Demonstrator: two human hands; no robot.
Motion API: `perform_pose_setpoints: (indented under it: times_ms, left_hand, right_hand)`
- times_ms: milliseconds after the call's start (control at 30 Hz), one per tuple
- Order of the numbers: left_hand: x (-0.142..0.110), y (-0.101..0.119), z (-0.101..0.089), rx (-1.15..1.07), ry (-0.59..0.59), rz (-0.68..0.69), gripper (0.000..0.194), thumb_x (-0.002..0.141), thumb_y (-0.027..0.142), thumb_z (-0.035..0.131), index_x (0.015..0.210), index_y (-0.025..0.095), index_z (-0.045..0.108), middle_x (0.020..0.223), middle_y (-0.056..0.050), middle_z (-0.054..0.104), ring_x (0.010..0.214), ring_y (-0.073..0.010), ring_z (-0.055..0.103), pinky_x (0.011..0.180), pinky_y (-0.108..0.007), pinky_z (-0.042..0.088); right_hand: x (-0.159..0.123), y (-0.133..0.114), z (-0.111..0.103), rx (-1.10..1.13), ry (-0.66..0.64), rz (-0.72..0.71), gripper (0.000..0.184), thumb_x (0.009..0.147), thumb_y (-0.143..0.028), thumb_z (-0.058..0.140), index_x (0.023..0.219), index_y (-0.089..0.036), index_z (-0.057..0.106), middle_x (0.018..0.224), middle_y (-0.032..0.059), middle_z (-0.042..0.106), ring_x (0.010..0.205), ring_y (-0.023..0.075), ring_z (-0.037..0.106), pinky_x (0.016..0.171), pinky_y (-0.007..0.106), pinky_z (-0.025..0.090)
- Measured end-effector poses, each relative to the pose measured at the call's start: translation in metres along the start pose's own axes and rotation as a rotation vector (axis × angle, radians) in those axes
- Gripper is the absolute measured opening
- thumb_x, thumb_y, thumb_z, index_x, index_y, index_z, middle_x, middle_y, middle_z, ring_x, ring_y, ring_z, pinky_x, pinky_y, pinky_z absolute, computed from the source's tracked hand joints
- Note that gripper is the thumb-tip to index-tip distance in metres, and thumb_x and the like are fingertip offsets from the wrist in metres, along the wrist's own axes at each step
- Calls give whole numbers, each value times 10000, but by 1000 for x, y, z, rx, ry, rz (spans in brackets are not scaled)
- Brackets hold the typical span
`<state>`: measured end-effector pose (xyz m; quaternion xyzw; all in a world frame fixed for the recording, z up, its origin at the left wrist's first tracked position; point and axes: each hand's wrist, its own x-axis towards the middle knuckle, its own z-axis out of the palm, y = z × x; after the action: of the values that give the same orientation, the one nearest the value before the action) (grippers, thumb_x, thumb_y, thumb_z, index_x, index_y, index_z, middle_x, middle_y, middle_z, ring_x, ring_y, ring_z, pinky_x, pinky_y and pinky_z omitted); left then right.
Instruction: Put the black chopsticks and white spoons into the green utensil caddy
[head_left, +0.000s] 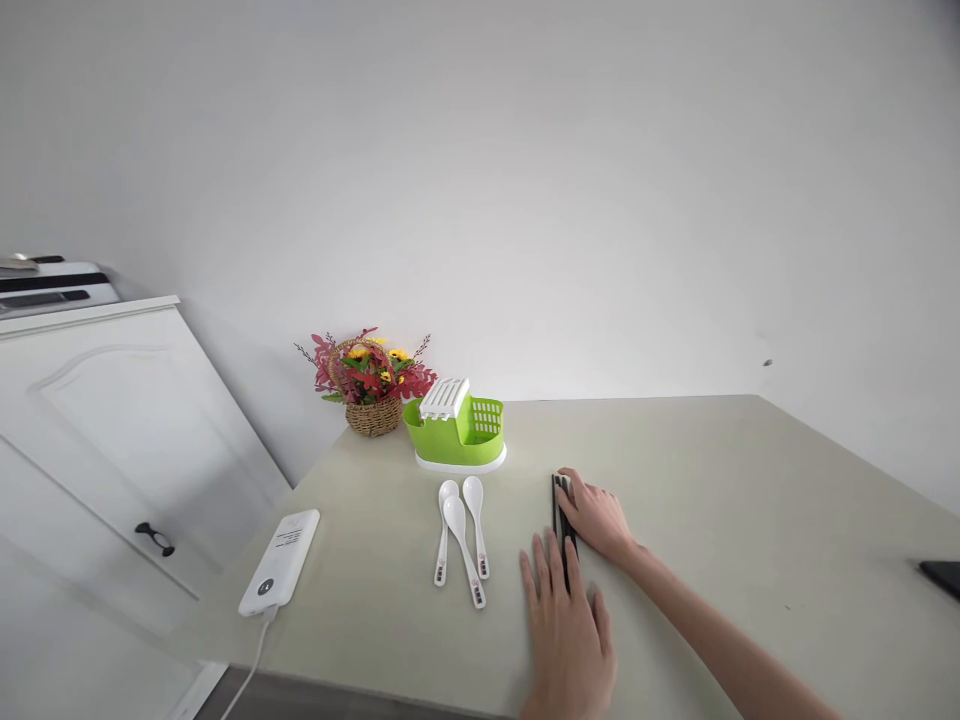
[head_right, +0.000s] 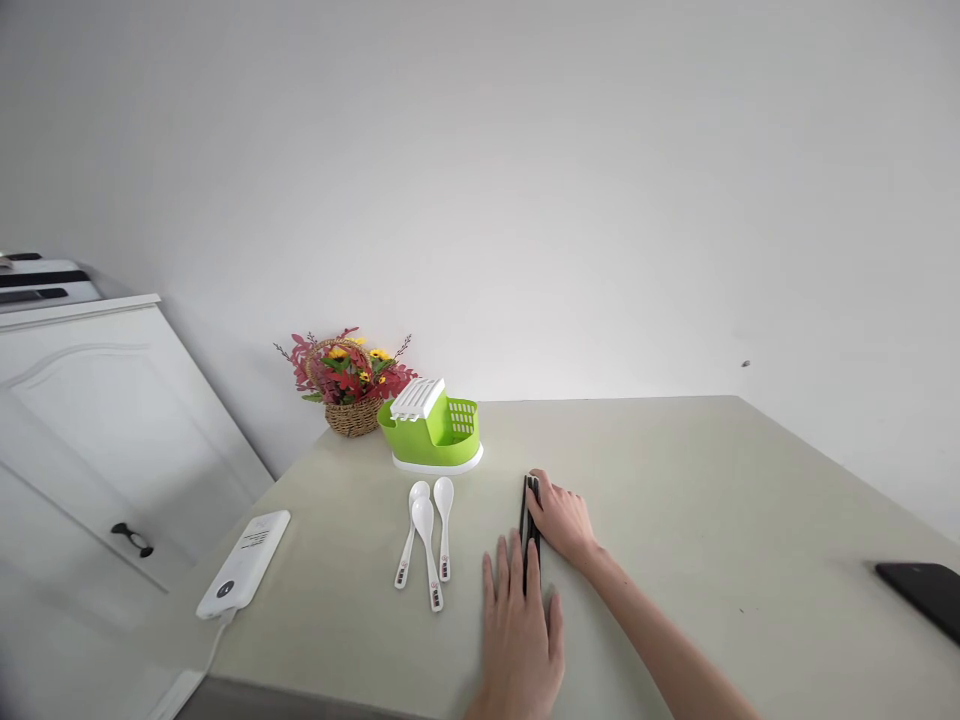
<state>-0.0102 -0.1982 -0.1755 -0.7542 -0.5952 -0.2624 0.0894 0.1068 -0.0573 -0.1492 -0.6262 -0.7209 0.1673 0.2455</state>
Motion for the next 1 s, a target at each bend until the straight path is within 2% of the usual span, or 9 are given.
perform_pose_setpoints:
  times_ms: [167, 300, 433, 533, 633, 733, 833, 900, 1000]
  left_hand:
    - [0, -1, 6, 11, 14, 10, 660, 1016, 425, 487, 1613, 214, 301, 1629, -87, 400, 1528, -330, 310, 1234, -584, 329]
    - [0, -2, 9, 36, 17, 11, 658, 1029, 371, 446, 1619, 144, 263, 1629, -134, 384, 1525, -326, 319, 1232, -570, 338]
    - [1, -3, 9, 50, -1, 19, 655, 1039, 354, 423, 1615, 96, 251, 1641, -162, 345, 1534, -317, 297, 1244, -550, 325]
    - [2, -3, 9, 43, -6, 12, 658, 1040, 341, 426, 1624, 113, 227, 1636, -168, 352, 1530, -320, 302, 1236, -554, 336]
    - [0, 0, 6, 20, 2, 14, 682, 1038, 292, 422, 1644, 157, 140, 1645, -160, 340, 1526, -314, 312, 1214, -544, 371]
    - [-4, 1, -8, -15, 4, 43, 718, 1028, 259, 420, 1651, 175, 72, 1663, -152, 309, 1535, -307, 298, 1184, -515, 416]
    - [0, -12, -35, -32, 18, 59, 662, 1019, 264, 435, 1628, 208, 182, 1654, -124, 344, 1542, -300, 287, 1186, -498, 410]
    - [8, -32, -54, -11, 69, 22, 577, 1015, 279, 449, 1571, 230, 300, 1604, -130, 416, 1512, -311, 343, 1170, -513, 411]
    - [21, -75, -72, 84, 143, -138, 495, 1017, 339, 455, 1480, 175, 389, 1467, -200, 504, 1384, -367, 472, 1089, -551, 446]
  right_hand:
    - [-2, 9, 1, 152, 33, -29, 355, 1010, -417, 389, 1291, -264, 543, 794, 0, 700, 742, 212, 676, 675, 286, 393]
    - [-7, 15, 0, 317, 74, -47, 372, 962, -492, 454, 1220, -251, 571, 708, -32, 621, 659, 197, 610, 655, 295, 420]
    - [-20, 22, -6, 495, 137, -37, 464, 952, -609, 438, 1189, -231, 570, 684, -52, 575, 646, 185, 570, 685, 310, 459]
    - [-33, 27, -12, 578, 179, -16, 489, 940, -635, 454, 1170, -222, 581, 675, -60, 563, 628, 173, 537, 673, 308, 453]
    - [-45, 29, -16, 624, 200, -7, 498, 916, -645, 495, 1151, -219, 606, 655, -66, 558, 599, 162, 517, 633, 296, 437]
    - [-52, 29, -19, 647, 208, -4, 481, 909, -640, 511, 1116, -220, 622, 635, -73, 542, 580, 155, 504, 613, 288, 427]
    - [-54, 28, -21, 663, 210, 4, 459, 906, -633, 524, 1094, -227, 625, 632, -75, 525, 579, 157, 495, 612, 288, 420]
    - [-55, 27, -21, 668, 211, 13, 443, 905, -625, 533, 1088, -232, 626, 628, -76, 510, 576, 156, 478, 607, 287, 412]
    - [-56, 27, -21, 669, 207, 20, 425, 903, -610, 539, 1075, -232, 629, 622, -78, 485, 569, 151, 450, 590, 282, 397]
